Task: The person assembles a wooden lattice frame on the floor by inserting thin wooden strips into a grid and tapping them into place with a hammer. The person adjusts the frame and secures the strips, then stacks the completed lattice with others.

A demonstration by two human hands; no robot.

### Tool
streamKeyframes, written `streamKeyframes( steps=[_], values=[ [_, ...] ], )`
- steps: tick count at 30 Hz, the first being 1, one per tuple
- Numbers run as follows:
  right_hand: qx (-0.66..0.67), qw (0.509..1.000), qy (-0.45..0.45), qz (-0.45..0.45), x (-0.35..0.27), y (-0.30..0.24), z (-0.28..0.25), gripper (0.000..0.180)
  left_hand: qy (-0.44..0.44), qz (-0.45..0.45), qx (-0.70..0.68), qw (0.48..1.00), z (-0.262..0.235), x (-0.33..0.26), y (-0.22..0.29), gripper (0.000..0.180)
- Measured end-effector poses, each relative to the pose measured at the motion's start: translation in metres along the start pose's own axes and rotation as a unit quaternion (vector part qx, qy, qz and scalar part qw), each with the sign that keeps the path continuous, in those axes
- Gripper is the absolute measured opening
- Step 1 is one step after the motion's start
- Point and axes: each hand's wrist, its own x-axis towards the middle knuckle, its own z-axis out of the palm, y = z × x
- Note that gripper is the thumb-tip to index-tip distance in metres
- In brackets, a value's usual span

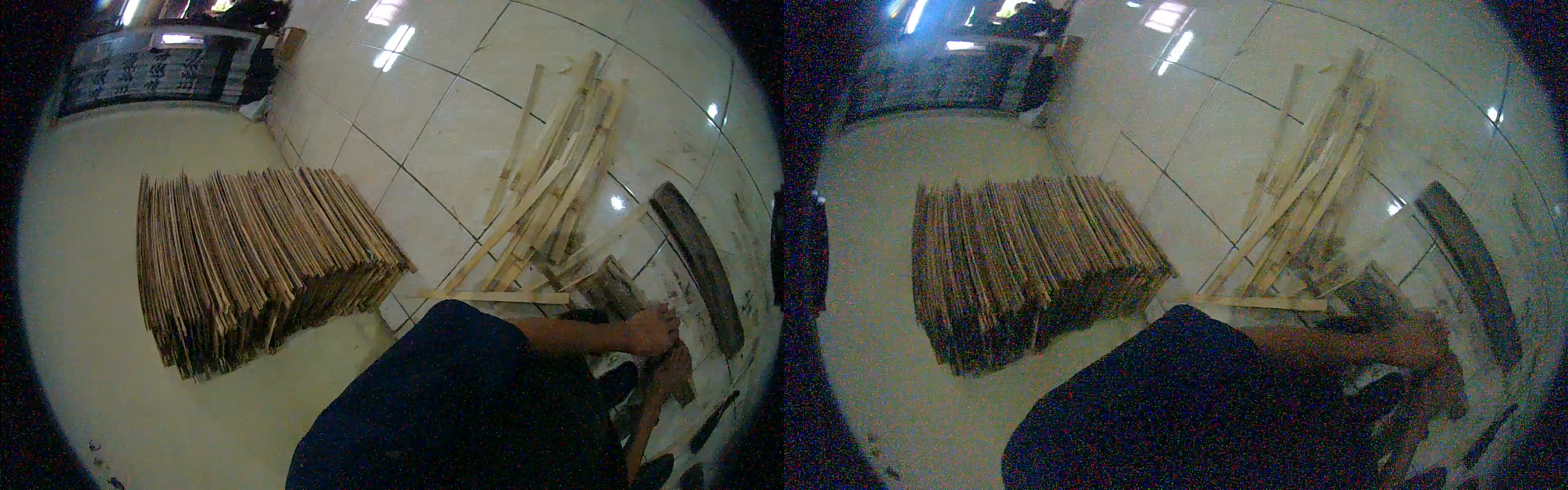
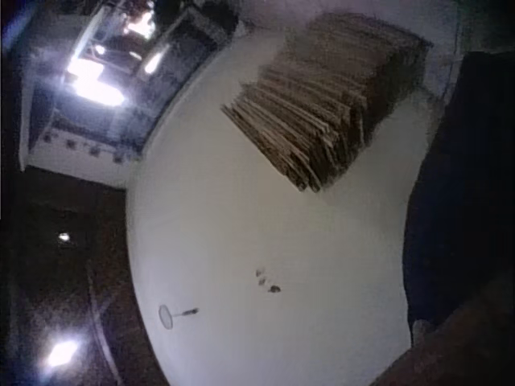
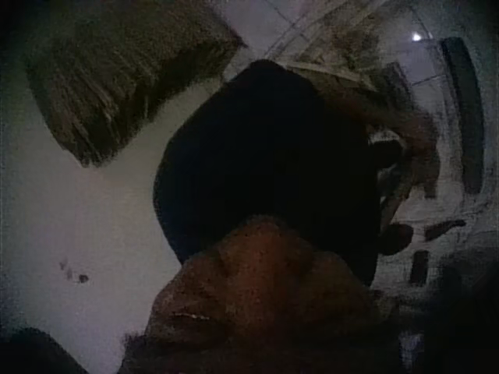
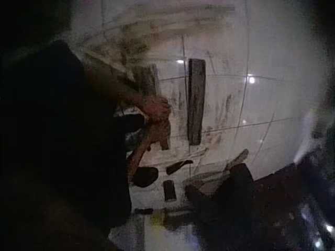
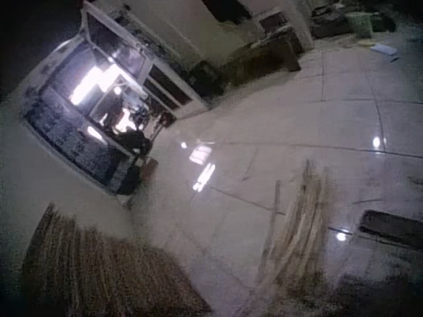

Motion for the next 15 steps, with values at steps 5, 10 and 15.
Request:
streamKeyframes(
  steps=[5,10,15],
  values=[
    [-0.007,1.0,0.016,0.009,0.001,-0.002,-0.002,0.041,-0.032,0.028,0.0,0.999,-0.008,0.002,-0.008,0.035],
    [-0.091,0.981,0.171,-0.017,0.008,-0.015,0.003,0.038,-0.063,0.093,0.011,0.994,-0.022,-0.003,-0.018,0.032],
    [0.093,0.995,0.005,0.029,0.009,-0.03,-0.03,0.035,-0.012,0.063,-0.018,0.998,0.014,-0.008,-0.022,0.028]
  ],
)
